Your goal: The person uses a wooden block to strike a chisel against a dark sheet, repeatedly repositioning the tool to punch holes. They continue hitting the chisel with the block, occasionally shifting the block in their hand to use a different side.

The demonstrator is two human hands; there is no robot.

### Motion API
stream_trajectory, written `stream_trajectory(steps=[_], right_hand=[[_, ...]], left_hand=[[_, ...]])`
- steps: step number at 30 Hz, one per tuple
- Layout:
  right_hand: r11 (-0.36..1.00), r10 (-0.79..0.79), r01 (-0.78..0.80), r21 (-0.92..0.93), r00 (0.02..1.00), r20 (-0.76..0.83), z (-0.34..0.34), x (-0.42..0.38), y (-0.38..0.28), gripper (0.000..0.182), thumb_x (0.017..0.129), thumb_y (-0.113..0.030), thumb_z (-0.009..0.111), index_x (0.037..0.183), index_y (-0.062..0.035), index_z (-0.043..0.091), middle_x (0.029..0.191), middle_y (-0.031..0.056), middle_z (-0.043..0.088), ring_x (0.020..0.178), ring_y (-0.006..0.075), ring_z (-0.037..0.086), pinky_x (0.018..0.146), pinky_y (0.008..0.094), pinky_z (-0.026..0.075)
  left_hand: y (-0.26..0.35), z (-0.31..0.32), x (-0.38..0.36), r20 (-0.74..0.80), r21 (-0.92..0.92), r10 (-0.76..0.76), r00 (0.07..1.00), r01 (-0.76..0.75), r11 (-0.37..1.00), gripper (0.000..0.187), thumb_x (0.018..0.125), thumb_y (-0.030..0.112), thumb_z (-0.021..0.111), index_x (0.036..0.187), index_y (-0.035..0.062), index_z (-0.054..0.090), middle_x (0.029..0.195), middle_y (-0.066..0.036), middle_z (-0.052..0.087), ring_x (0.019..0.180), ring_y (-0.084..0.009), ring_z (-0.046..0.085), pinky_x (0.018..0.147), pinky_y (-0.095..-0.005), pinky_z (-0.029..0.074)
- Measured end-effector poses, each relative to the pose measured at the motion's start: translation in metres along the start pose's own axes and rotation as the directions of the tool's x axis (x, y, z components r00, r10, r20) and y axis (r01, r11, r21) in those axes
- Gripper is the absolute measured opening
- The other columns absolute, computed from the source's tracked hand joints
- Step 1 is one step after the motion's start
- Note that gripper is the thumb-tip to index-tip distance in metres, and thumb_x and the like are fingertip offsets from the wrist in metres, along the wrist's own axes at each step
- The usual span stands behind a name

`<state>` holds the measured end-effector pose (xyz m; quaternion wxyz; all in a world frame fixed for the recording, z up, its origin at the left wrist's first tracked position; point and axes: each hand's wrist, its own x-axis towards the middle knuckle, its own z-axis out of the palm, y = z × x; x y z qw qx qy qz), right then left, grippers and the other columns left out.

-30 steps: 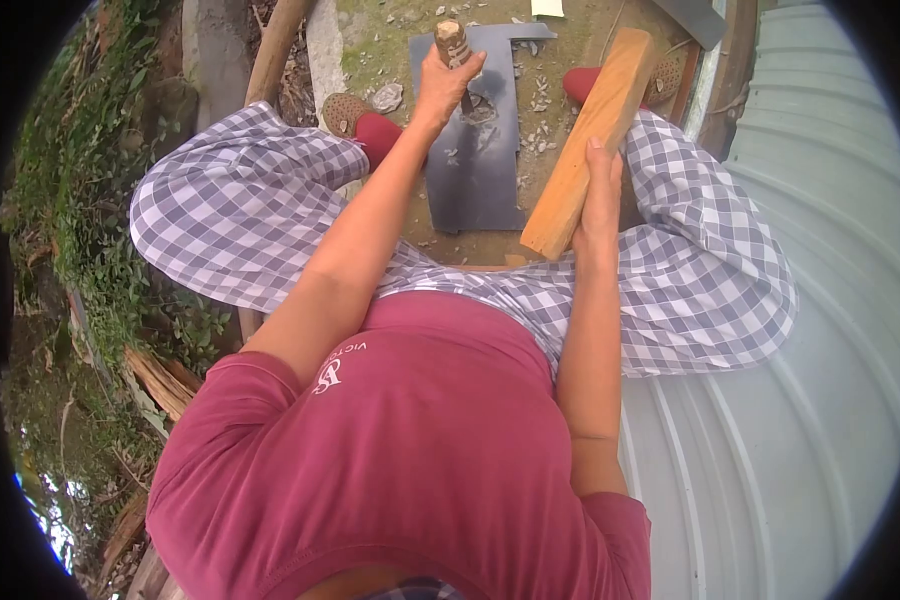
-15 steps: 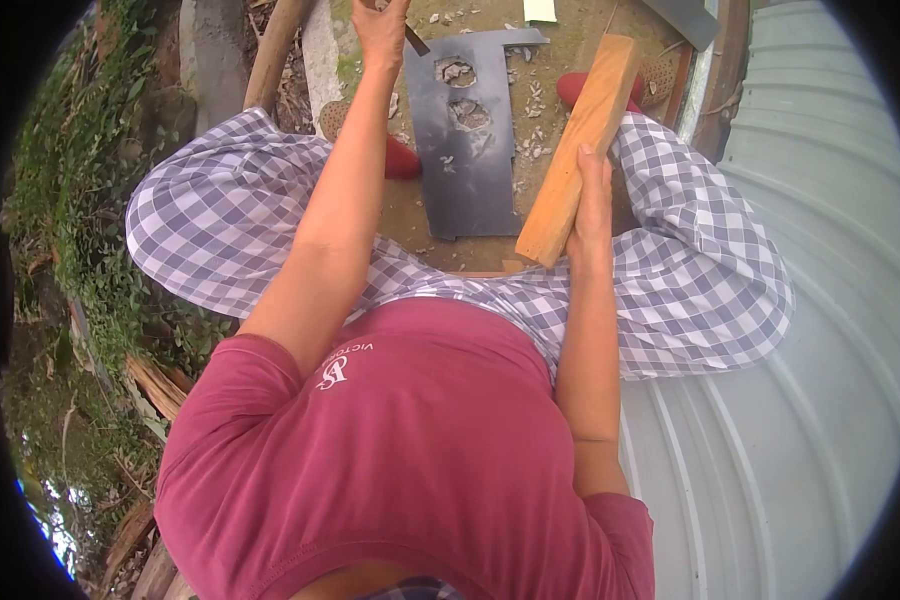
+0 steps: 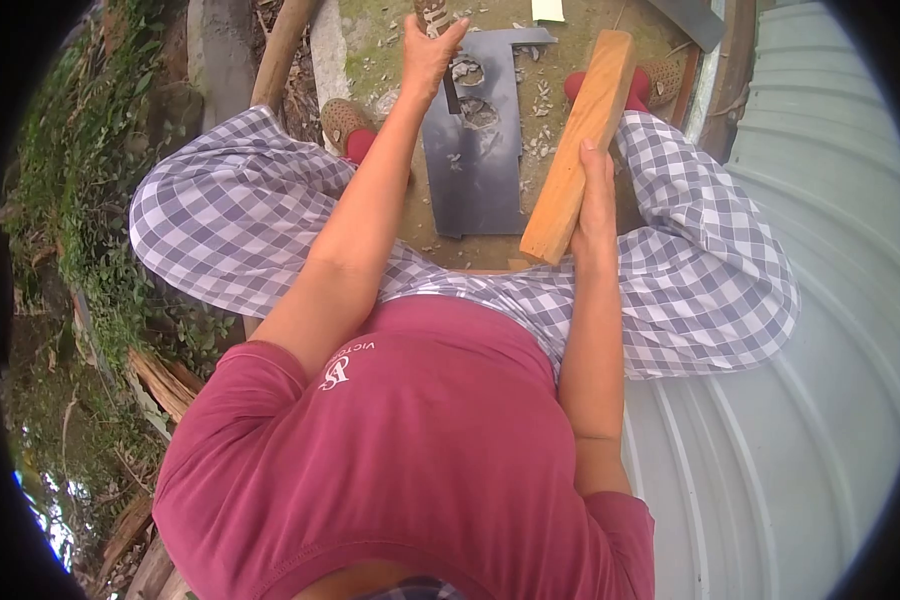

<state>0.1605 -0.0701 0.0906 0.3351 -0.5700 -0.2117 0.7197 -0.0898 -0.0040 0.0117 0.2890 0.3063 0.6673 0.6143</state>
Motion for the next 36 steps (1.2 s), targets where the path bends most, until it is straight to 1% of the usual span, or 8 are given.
stream_trajectory(steps=[6, 12, 20, 24, 26, 28, 33, 36], right_hand=[[1.000, -0.003, 0.003, 0.001, 1.000, 0.015, 0.000, 0.000, 0.000, 0.058, 0.081, -0.048, 0.062, 0.116, -0.0034, 0.050, 0.091, 0.0063, 0.055, 0.079, 0.0144, 0.056, 0.065, 0.0267, 0.048], [1.000, 0.004, -0.003, -0.017, 1.000, 0.021, 0.001, -0.001, 0.000, 0.059, 0.081, -0.048, 0.062, 0.117, -0.0034, 0.050, 0.093, 0.0065, 0.055, 0.080, 0.0146, 0.056, 0.066, 0.0269, 0.047], [0.999, 0.008, -0.007, -0.043, 1.000, 0.016, 0.003, -0.003, -0.001, 0.059, 0.083, -0.048, 0.060, 0.119, -0.0037, 0.048, 0.096, 0.0069, 0.054, 0.083, 0.0145, 0.055, 0.069, 0.0271, 0.047], [0.956, -0.225, 0.231, -0.178, 0.973, 0.056, 0.015, -0.015, -0.019, 0.058, 0.085, -0.044, 0.057, 0.125, -0.0042, 0.043, 0.100, 0.0061, 0.052, 0.088, 0.0142, 0.053, 0.074, 0.0279, 0.046], [0.891, -0.403, 0.410, -0.195, 0.912, 0.074, 0.026, -0.027, -0.036, 0.054, 0.087, -0.041, 0.054, 0.127, -0.0062, 0.041, 0.098, 0.0064, 0.051, 0.085, 0.0141, 0.053, 0.072, 0.0289, 0.046], [0.833, -0.536, 0.543, -0.102, 0.839, 0.091, 0.039, -0.043, -0.062, 0.051, 0.086, -0.044, 0.054, 0.118, -0.0056, 0.043, 0.087, 0.0097, 0.052, 0.073, 0.0176, 0.055, 0.062, 0.0302, 0.048], [0.777, -0.628, 0.600, 0.191, 0.762, 0.161, 0.039, -0.065, -0.072, 0.057, 0.084, -0.047, 0.054, 0.115, -0.0003, 0.042, 0.086, 0.0122, 0.052, 0.070, 0.0206, 0.055, 0.065, 0.0322, 0.049], [0.748, -0.586, 0.583, -0.317, 0.804, 0.095, 0.036, -0.053, -0.003, 0.060, 0.086, -0.037, 0.054, 0.127, 0.0026, 0.036, 0.109, 0.0155, 0.050, 0.092, 0.0219, 0.053, 0.081, 0.0343, 0.045]], left_hand=[[0.001, 0.009, -0.014, 0.051, 0.189, 0.041, 0.998, -0.050, 0.981, 0.051, 0.069, 0.033, 0.081, 0.090, -0.0003, 0.049, 0.081, -0.013, 0.064, 0.072, -0.0174, 0.062, 0.066, -0.0310, 0.050], [-0.005, 0.009, -0.018, 0.212, 0.170, -0.143, 0.967, 0.107, 0.980, 0.050, 0.069, 0.032, 0.080, 0.095, -0.0006, 0.052, 0.085, -0.017, 0.066, 0.081, -0.0227, 0.065, 0.069, -0.0354, 0.051], [-0.005, 0.015, -0.041, 0.177, 0.279, 0.092, 0.980, -0.140, 0.950, 0.039, 0.072, 0.025, 0.078, 0.094, 0.0018, 0.055, 0.085, -0.010, 0.064, 0.079, -0.0194, 0.061, 0.070, -0.0335, 0.048], [0.003, 0.025, -0.079, 0.028, 0.334, 0.177, 0.984, -0.176, 0.926, 0.033, 0.072, 0.022, 0.077, 0.091, 0.0034, 0.056, 0.086, -0.012, 0.062, 0.077, -0.0247, 0.060, 0.070, -0.0354, 0.048], [0.004, 0.028, -0.097, 0.123, 0.291, 0.160, 0.979, -0.189, 0.938, 0.031, 0.071, 0.016, 0.076, 0.090, 0.0039, 0.055, 0.085, -0.013, 0.059, 0.079, -0.0319, 0.058, 0.072, -0.0386, 0.047], [0.003, 0.029, -0.104, 0.099, 0.296, 0.203, 0.974, -0.224, 0.928, 0.031, 0.069, 0.014, 0.075, 0.090, 0.0044, 0.054, 0.086, -0.013, 0.058, 0.082, -0.0333, 0.056, 0.073, -0.0398, 0.046], [0.003, 0.033, -0.113, 0.085, 0.308, 0.250, 0.964, -0.264, 0.914, 0.032, 0.067, 0.010, 0.073, 0.091, 0.0060, 0.052, 0.089, -0.012, 0.055, 0.089, -0.0349, 0.053, 0.077, -0.0421, 0.043], [-0.006, 0.039, -0.116, 0.090, 0.319, 0.260, 0.961, -0.276, 0.907, 0.031, 0.068, 0.009, 0.072, 0.091, 0.0068, 0.051, 0.089, -0.011, 0.053, 0.090, -0.0341, 0.052, 0.079, -0.0418, 0.042]])
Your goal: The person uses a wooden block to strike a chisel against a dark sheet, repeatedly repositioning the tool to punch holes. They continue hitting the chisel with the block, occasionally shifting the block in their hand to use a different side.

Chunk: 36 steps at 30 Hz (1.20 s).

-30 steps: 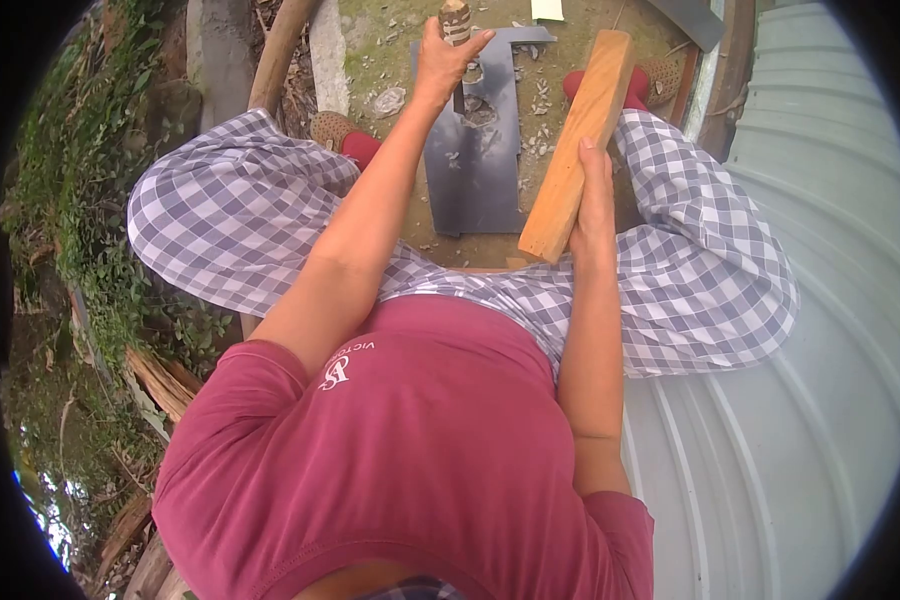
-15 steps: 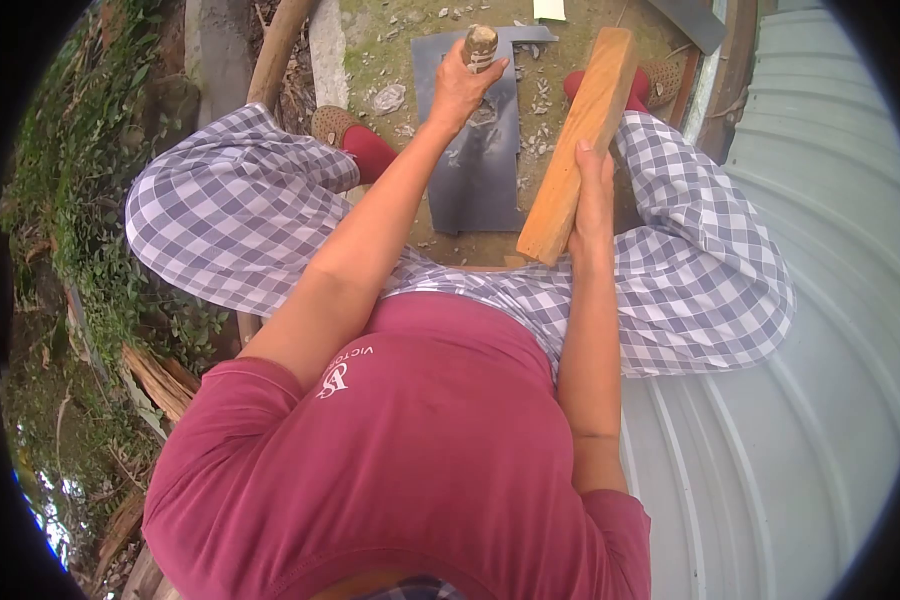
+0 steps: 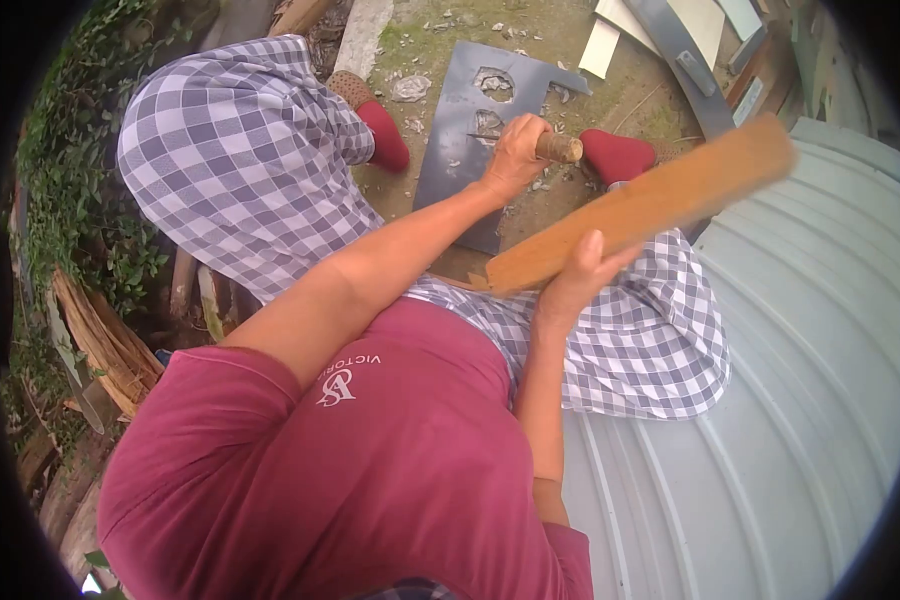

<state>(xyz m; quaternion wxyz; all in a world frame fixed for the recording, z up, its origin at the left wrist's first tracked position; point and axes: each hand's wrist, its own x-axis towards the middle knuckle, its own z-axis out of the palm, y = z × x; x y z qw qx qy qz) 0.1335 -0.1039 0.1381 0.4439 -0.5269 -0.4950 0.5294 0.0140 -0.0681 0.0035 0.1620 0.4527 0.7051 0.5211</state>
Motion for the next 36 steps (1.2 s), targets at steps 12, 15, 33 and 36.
stream_trajectory(steps=[12, 15, 33, 36], right_hand=[[0.945, 0.037, -0.023, 0.327, 0.999, -0.037, -0.032, 0.044, -0.109, 0.057, 0.084, -0.052, 0.051, 0.103, 0.0017, 0.046, 0.080, 0.0105, 0.054, 0.066, 0.0185, 0.055, 0.055, 0.0273, 0.047], [0.955, 0.005, 0.022, 0.297, 0.996, -0.090, -0.024, 0.037, -0.078, 0.062, 0.083, -0.056, 0.051, 0.102, 0.0019, 0.046, 0.086, 0.0110, 0.051, 0.071, 0.0196, 0.055, 0.065, 0.0323, 0.047], [0.983, -0.163, 0.147, -0.113, 0.976, -0.145, -0.002, 0.028, -0.009, 0.063, 0.083, -0.045, 0.056, 0.119, 0.0051, 0.044, 0.101, 0.0120, 0.050, 0.090, 0.0201, 0.052, 0.078, 0.0337, 0.045], [0.960, 0.279, -0.279, -0.012, 0.957, 0.079, 0.021, -0.011, 0.033, 0.059, 0.086, -0.037, 0.056, 0.131, -0.0023, 0.040, 0.108, 0.0104, 0.050, 0.096, 0.0186, 0.050, 0.082, 0.0317, 0.044]], left_hand=[[-0.008, -0.003, 0.007, -0.079, 0.023, 0.002, 0.997, 0.000, 1.000, 0.031, 0.065, 0.007, 0.072, 0.088, 0.0075, 0.051, 0.086, -0.010, 0.053, 0.085, -0.0322, 0.052, 0.077, -0.0414, 0.042], [-0.008, 0.000, 0.006, -0.056, 0.038, 0.015, 0.998, -0.013, 0.999, 0.032, 0.064, 0.006, 0.072, 0.089, 0.0077, 0.052, 0.086, -0.010, 0.053, 0.085, -0.0322, 0.052, 0.078, -0.0411, 0.042], [-0.017, -0.004, 0.009, -0.052, 0.070, -0.014, 0.999, 0.018, 0.997, 0.032, 0.064, 0.012, 0.076, 0.086, 0.0080, 0.053, 0.086, -0.009, 0.054, 0.087, -0.0321, 0.052, 0.078, -0.0408, 0.042], [-0.018, -0.002, 0.006, -0.058, 0.081, -0.009, 0.998, 0.013, 0.997, 0.031, 0.065, 0.012, 0.075, 0.087, 0.0077, 0.053, 0.086, -0.009, 0.054, 0.087, -0.0320, 0.052, 0.079, -0.0409, 0.042]])
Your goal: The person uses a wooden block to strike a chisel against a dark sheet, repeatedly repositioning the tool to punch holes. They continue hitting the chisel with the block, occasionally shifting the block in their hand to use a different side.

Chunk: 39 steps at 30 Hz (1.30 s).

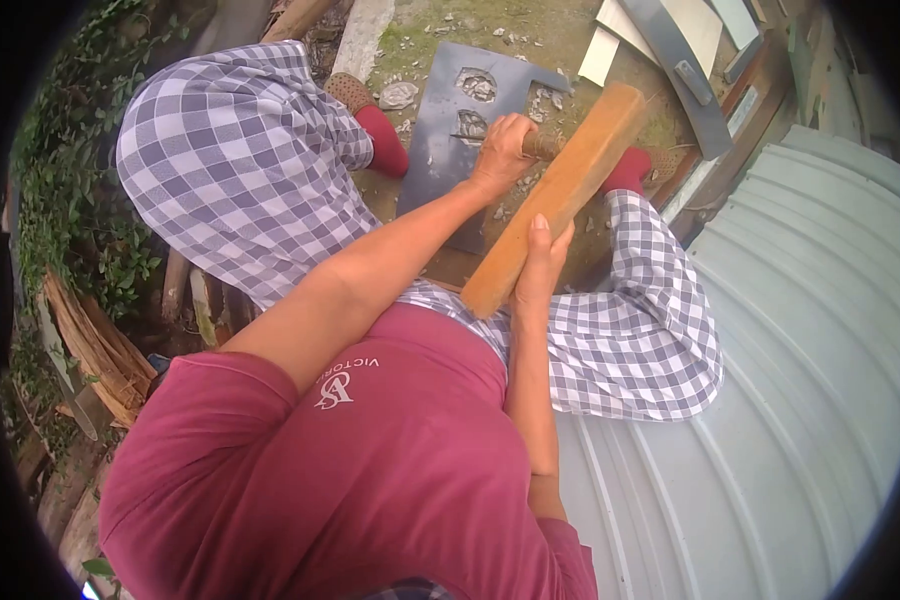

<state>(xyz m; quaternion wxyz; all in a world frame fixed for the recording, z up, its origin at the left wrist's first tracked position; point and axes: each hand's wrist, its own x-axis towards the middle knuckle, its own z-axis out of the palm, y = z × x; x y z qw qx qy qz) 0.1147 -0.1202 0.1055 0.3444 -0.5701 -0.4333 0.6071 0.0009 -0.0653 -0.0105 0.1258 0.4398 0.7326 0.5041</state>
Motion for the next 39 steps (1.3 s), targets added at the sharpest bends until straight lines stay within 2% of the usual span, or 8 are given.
stream_trajectory(steps=[5, 10, 14, 16, 27, 31, 34, 39], right_hand=[[0.983, -0.091, 0.101, 0.155, 0.993, -0.073, -0.050, 0.024, -0.092, 0.056, 0.082, -0.050, 0.056, 0.108, -0.0008, 0.047, 0.076, 0.0120, 0.055, 0.058, 0.0195, 0.056, 0.047, 0.0300, 0.047], [0.876, -0.402, 0.427, 0.225, 0.903, -0.149, -0.093, 0.028, -0.171, 0.060, 0.080, -0.057, 0.051, 0.095, 0.0015, 0.048, 0.077, 0.0110, 0.053, 0.064, 0.0179, 0.054, 0.059, 0.0287, 0.046], [0.909, -0.404, 0.379, -0.172, 0.904, -0.142, -0.024, 0.023, -0.055, 0.057, 0.085, -0.041, 0.054, 0.120, 0.0039, 0.042, 0.102, 0.0122, 0.052, 0.098, 0.0203, 0.052, 0.084, 0.0346, 0.043], [0.946, -0.012, 0.072, -0.316, 0.982, 0.189, 0.002, 0.003, -0.013, 0.072, 0.083, -0.029, 0.060, 0.137, 0.0061, 0.027, 0.127, 0.0195, 0.045, 0.118, 0.0263, 0.043, 0.100, 0.0370, 0.033], [0.879, -0.395, 0.403, 0.256, 0.915, -0.082, -0.083, 0.035, -0.171, 0.068, 0.080, -0.055, 0.054, 0.106, 0.0064, 0.042, 0.083, 0.0125, 0.054, 0.064, 0.0208, 0.056, 0.059, 0.0299, 0.048], [0.880, -0.407, 0.372, -0.293, 0.911, -0.064, -0.030, 0.030, -0.032, 0.055, 0.085, -0.043, 0.055, 0.121, -0.0024, 0.044, 0.100, 0.0121, 0.055, 0.089, 0.0198, 0.056, 0.075, 0.0321, 0.047], [0.962, 0.250, -0.255, 0.095, 0.966, 0.062, -0.023, 0.011, 0.008, 0.055, 0.084, -0.046, 0.057, 0.119, -0.0046, 0.049, 0.096, 0.0090, 0.057, 0.082, 0.0179, 0.057, 0.072, 0.0313, 0.048], [0.995, 0.012, 0.002, 0.102, 0.991, -0.135, -0.061, 0.023, -0.093, 0.054, 0.082, -0.054, 0.054, 0.102, -0.0040, 0.049, 0.073, 0.0102, 0.055, 0.056, 0.0164, 0.053, 0.049, 0.0282, 0.046]], left_hand=[[-0.006, 0.000, 0.003, 0.003, -0.043, -0.018, 1.000, 0.018, 0.999, 0.024, 0.068, 0.010, 0.068, 0.086, 0.0100, 0.052, 0.088, -0.009, 0.054, 0.088, -0.0320, 0.051, 0.078, -0.0415, 0.040], [-0.006, -0.003, 0.002, 0.014, -0.033, -0.031, 0.999, 0.031, 0.999, 0.026, 0.067, 0.010, 0.069, 0.087, 0.0099, 0.052, 0.088, -0.009, 0.054, 0.088, -0.0320, 0.051, 0.078, -0.0411, 0.040], [-0.004, -0.007, 0.003, 0.023, 0.006, -0.029, 0.999, 0.029, 1.000, 0.031, 0.067, 0.014, 0.075, 0.088, 0.0073, 0.053, 0.087, -0.010, 0.055, 0.088, -0.0324, 0.052, 0.080, -0.0407, 0.042], [-0.010, -0.002, -0.003, 0.046, 0.034, 0.009, 0.999, -0.011, 0.999, 0.031, 0.067, 0.013, 0.075, 0.088, 0.0076, 0.053, 0.087, -0.010, 0.055, 0.087, -0.0324, 0.052, 0.078, -0.0410, 0.042], [-0.005, -0.007, 0.005, 0.010, 0.004, 0.011, 1.000, -0.011, 1.000, 0.032, 0.067, 0.014, 0.075, 0.089, 0.0074, 0.053, 0.087, -0.010, 0.055, 0.086, -0.0330, 0.052, 0.077, -0.0416, 0.043], [-0.006, -0.005, 0.006, 0.026, 0.023, -0.024, 0.999, 0.024, 0.999, 0.033, 0.066, 0.014, 0.075, 0.089, 0.0068, 0.053, 0.086, -0.011, 0.055, 0.087, -0.0338, 0.052, 0.077, -0.0421, 0.042], [-0.009, -0.005, 0.014, 0.011, 0.004, -0.002, 1.000, 0.002, 1.000, 0.033, 0.066, 0.013, 0.075, 0.089, 0.0066, 0.053, 0.086, -0.011, 0.055, 0.087, -0.0341, 0.052, 0.078, -0.0422, 0.042], [-0.007, -0.007, 0.007, 0.023, -0.016, -0.024, 0.999, 0.024, 1.000, 0.032, 0.066, 0.012, 0.075, 0.089, 0.0061, 0.052, 0.086, -0.012, 0.055, 0.088, -0.0343, 0.052, 0.078, -0.0422, 0.043]])
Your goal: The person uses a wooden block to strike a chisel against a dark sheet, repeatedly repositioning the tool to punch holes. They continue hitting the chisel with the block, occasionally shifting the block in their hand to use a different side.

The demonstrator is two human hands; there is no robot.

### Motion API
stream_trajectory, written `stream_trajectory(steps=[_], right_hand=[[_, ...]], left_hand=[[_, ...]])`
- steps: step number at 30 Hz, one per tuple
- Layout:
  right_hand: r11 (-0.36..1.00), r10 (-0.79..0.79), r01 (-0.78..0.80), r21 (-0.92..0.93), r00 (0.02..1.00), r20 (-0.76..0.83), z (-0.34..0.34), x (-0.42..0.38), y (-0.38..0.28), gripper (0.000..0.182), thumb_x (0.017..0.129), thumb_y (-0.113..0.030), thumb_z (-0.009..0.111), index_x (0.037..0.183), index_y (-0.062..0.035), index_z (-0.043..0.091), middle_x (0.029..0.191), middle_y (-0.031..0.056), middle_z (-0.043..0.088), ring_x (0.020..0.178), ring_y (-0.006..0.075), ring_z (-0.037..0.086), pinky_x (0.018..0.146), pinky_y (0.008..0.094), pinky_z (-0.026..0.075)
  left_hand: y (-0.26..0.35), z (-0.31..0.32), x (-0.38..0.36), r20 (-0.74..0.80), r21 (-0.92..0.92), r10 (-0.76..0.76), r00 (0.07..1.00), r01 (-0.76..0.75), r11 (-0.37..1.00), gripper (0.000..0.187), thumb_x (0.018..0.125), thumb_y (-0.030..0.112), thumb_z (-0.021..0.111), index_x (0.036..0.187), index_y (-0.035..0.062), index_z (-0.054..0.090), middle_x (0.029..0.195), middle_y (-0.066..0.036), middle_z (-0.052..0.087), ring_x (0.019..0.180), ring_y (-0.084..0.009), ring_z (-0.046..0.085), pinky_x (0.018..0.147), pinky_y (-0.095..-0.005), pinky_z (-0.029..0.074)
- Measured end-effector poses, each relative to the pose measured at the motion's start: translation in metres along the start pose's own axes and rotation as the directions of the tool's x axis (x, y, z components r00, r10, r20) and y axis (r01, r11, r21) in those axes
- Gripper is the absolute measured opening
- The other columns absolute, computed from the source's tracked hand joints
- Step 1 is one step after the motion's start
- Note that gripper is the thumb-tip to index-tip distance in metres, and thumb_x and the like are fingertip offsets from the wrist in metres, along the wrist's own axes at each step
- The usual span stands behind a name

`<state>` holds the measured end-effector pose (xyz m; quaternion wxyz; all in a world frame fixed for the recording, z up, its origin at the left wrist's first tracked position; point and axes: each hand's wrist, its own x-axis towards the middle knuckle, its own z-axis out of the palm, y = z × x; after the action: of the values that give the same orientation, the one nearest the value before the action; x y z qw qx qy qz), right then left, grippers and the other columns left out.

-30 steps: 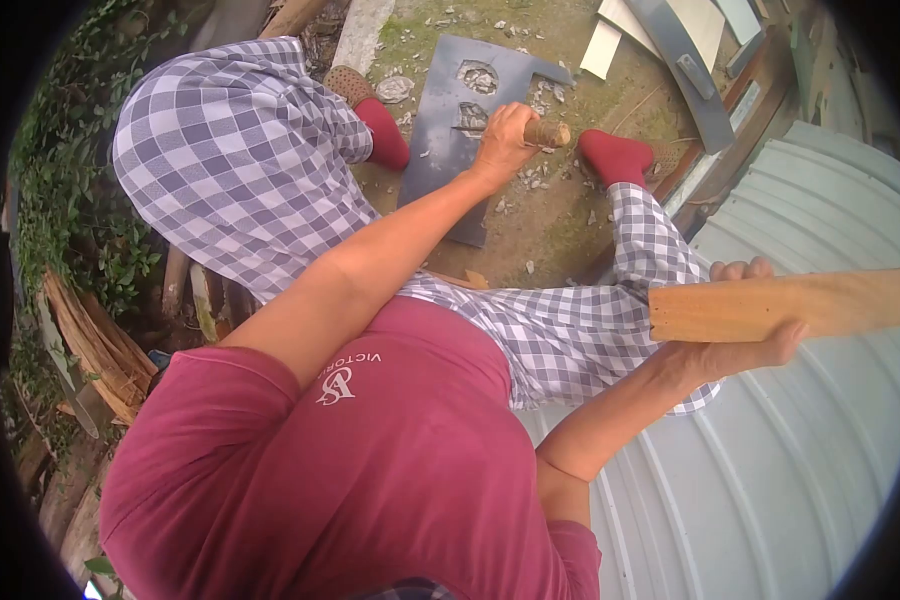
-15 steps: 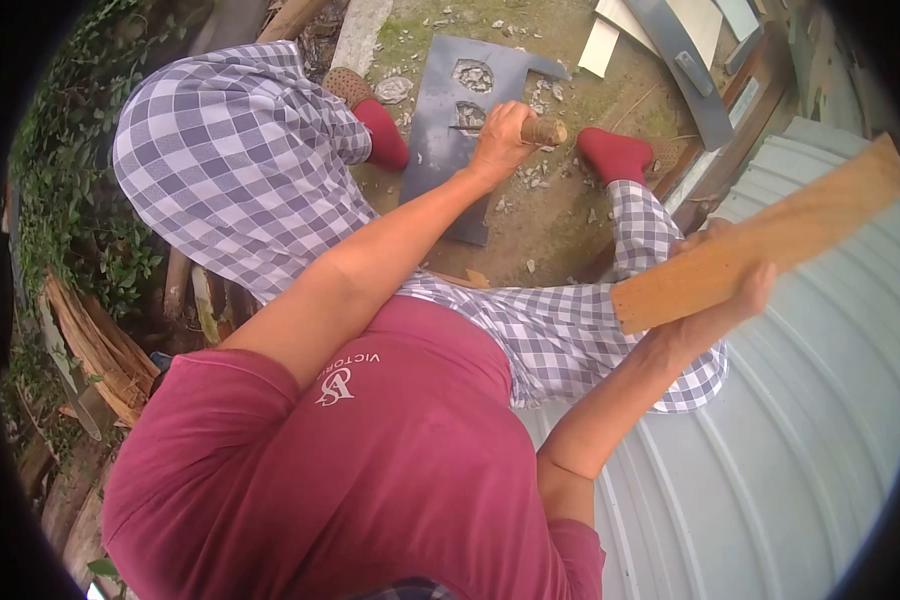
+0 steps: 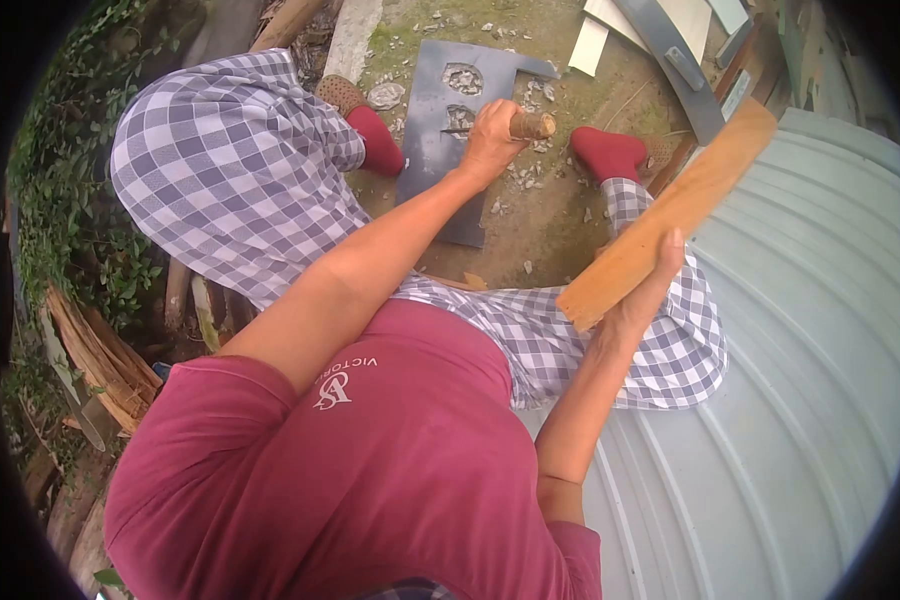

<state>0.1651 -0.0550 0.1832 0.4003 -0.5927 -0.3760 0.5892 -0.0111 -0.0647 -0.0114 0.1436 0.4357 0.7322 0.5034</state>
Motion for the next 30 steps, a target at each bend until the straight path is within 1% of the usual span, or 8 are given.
stream_trajectory(steps=[9, 13, 17, 21, 24, 26, 27, 30], right_hand=[[0.910, -0.391, 0.382, -0.163, 0.920, -0.025, 0.019, -0.013, 0.038, 0.056, 0.085, -0.035, 0.054, 0.124, 0.0011, 0.039, 0.110, 0.0187, 0.051, 0.101, 0.0245, 0.054, 0.089, 0.0354, 0.043], [0.924, 0.238, -0.085, -0.372, 0.891, 0.388, 0.029, -0.029, 0.034, 0.069, 0.082, -0.032, 0.060, 0.135, 0.0023, 0.034, 0.125, 0.0157, 0.047, 0.114, 0.0221, 0.046, 0.098, 0.0331, 0.034], [0.992, -0.058, 0.070, -0.108, 0.992, 0.111, 0.023, -0.020, -0.048, 0.053, 0.083, -0.048, 0.054, 0.110, -0.0024, 0.048, 0.081, 0.0101, 0.054, 0.061, 0.0156, 0.051, 0.050, 0.0254, 0.041], [0.946, -0.305, 0.283, 0.156, 0.942, 0.142, 0.005, -0.003, -0.087, 0.056, 0.083, -0.049, 0.052, 0.108, -0.0005, 0.044, 0.083, 0.0126, 0.053, 0.062, 0.0176, 0.052, 0.056, 0.0278, 0.044], [0.850, -0.501, 0.477, -0.222, 0.863, -0.066, 0.024, 0.002, -0.007, 0.055, 0.085, -0.042, 0.054, 0.117, 0.0007, 0.042, 0.101, 0.0146, 0.052, 0.086, 0.0218, 0.055, 0.075, 0.0347, 0.048], [0.825, 0.086, 0.112, -0.554, 0.943, 0.320, 0.037, -0.015, 0.057, 0.071, 0.087, -0.034, 0.054, 0.139, 0.0040, 0.026, 0.127, 0.0196, 0.045, 0.112, 0.0263, 0.046, 0.099, 0.0342, 0.033], [0.977, 0.207, -0.186, -0.099, 0.938, 0.276, 0.024, -0.019, 0.102, 0.064, 0.088, -0.040, 0.054, 0.134, 0.0009, 0.034, 0.118, 0.0151, 0.048, 0.109, 0.0217, 0.046, 0.097, 0.0325, 0.034], [0.910, 0.415, -0.408, -0.073, 0.891, 0.187, 0.008, -0.021, 0.092, 0.050, 0.086, -0.045, 0.054, 0.116, -0.0049, 0.049, 0.094, 0.0072, 0.055, 0.081, 0.0155, 0.056, 0.070, 0.0279, 0.047]], left_hand=[[-0.001, -0.002, -0.002, 0.008, 0.009, -0.019, 1.000, 0.019, 1.000, 0.031, 0.067, 0.013, 0.074, 0.088, 0.0053, 0.053, 0.088, -0.012, 0.055, 0.088, -0.0348, 0.052, 0.078, -0.0428, 0.043], [-0.003, -0.004, 0.011, -0.030, 0.010, 0.020, 0.999, -0.020, 1.000, 0.029, 0.067, 0.011, 0.072, 0.087, 0.0076, 0.052, 0.087, -0.011, 0.055, 0.086, -0.0346, 0.052, 0.077, -0.0431, 0.042], [0.000, -0.004, -0.001, -0.023, -0.012, -0.001, 1.000, 0.001, 1.000, 0.029, 0.067, 0.010, 0.071, 0.088, 0.0078, 0.052, 0.087, -0.011, 0.055, 0.086, -0.0346, 0.052, 0.077, -0.0430, 0.042], [-0.002, -0.005, -0.001, -0.035, -0.010, 0.019, 0.999, -0.019, 1.000, 0.029, 0.067, 0.011, 0.071, 0.087, 0.0079, 0.052, 0.087, -0.011, 0.055, 0.087, -0.0342, 0.052, 0.077, -0.0427, 0.042], [-0.001, -0.003, 0.000, -0.023, 0.005, 0.003, 1.000, -0.003, 1.000, 0.029, 0.067, 0.011, 0.072, 0.088, 0.0080, 0.052, 0.087, -0.012, 0.055, 0.087, -0.0337, 0.052, 0.078, -0.0425, 0.042], [-0.001, -0.003, -0.001, -0.027, 0.015, -0.015, 1.000, 0.015, 1.000, 0.029, 0.066, 0.012, 0.072, 0.087, 0.0079, 0.052, 0.085, -0.012, 0.055, 0.086, -0.0338, 0.052, 0.077, -0.0426, 0.042], [0.000, -0.003, -0.002, -0.023, 0.021, -0.011, 1.000, 0.011, 1.000, 0.029, 0.066, 0.012, 0.072, 0.087, 0.0079, 0.052, 0.085, -0.012, 0.055, 0.086, -0.0338, 0.052, 0.077, -0.0426, 0.042], [-0.003, -0.010, -0.001, 0.005, 0.007, 0.006, 1.000, -0.006, 1.000, 0.029, 0.068, 0.012, 0.073, 0.089, 0.0065, 0.053, 0.086, -0.011, 0.056, 0.085, -0.0346, 0.053, 0.076, -0.0429, 0.043]])
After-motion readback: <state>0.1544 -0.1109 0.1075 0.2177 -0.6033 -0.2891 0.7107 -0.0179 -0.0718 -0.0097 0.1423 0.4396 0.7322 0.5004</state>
